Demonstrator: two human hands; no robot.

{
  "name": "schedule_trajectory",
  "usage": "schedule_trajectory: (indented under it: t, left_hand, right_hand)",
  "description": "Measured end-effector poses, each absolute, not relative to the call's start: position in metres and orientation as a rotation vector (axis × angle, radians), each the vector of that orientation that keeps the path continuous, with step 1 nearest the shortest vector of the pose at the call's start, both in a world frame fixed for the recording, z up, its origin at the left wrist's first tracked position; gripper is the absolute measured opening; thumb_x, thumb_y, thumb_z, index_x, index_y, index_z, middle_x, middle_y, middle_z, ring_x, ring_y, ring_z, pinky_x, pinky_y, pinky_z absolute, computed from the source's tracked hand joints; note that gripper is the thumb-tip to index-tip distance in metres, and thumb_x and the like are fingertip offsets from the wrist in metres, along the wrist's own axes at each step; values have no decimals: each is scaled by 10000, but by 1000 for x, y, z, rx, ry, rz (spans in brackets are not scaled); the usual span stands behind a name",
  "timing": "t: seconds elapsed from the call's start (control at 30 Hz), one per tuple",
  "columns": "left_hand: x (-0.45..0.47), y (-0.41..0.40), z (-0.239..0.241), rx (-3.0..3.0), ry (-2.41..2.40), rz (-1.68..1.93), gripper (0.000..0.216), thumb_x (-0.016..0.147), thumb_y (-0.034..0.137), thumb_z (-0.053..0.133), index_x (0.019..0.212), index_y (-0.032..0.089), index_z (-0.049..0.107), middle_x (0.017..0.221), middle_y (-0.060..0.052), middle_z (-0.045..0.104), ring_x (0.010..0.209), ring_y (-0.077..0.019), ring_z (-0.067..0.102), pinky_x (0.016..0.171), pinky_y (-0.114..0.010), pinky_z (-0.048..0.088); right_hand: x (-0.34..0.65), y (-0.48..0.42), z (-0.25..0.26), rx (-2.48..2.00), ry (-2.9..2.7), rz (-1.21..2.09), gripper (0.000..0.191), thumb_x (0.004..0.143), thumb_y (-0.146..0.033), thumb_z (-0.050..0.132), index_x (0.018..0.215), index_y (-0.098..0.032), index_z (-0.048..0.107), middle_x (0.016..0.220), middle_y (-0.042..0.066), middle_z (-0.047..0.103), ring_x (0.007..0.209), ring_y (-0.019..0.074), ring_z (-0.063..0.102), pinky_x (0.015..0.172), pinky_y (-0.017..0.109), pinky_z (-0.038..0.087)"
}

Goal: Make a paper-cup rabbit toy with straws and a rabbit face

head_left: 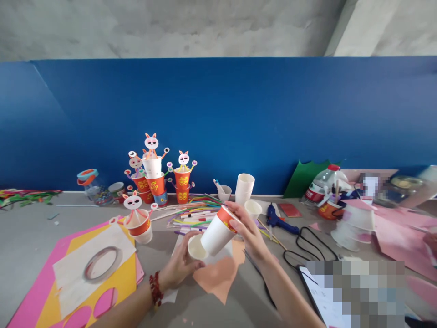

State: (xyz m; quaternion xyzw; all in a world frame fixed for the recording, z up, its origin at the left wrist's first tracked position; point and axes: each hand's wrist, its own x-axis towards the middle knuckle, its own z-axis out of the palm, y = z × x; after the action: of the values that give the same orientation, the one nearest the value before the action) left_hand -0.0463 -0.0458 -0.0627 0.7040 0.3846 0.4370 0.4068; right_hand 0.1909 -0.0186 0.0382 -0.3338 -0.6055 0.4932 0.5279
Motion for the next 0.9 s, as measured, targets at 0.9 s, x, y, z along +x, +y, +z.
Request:
schedule_trajectory:
  t: [0.9]
  left_hand:
    - [-55,-51,2,2130,920,1427,792,773,582,688,1405,277,320,1332,-152,499,1177,-344,561,975,-484,472]
  right_hand:
    - [206,-28,79,-681,-1252,723,350,864,-330,613,1208,-278,581,1221,69,605,1078,251,583,884,365,481]
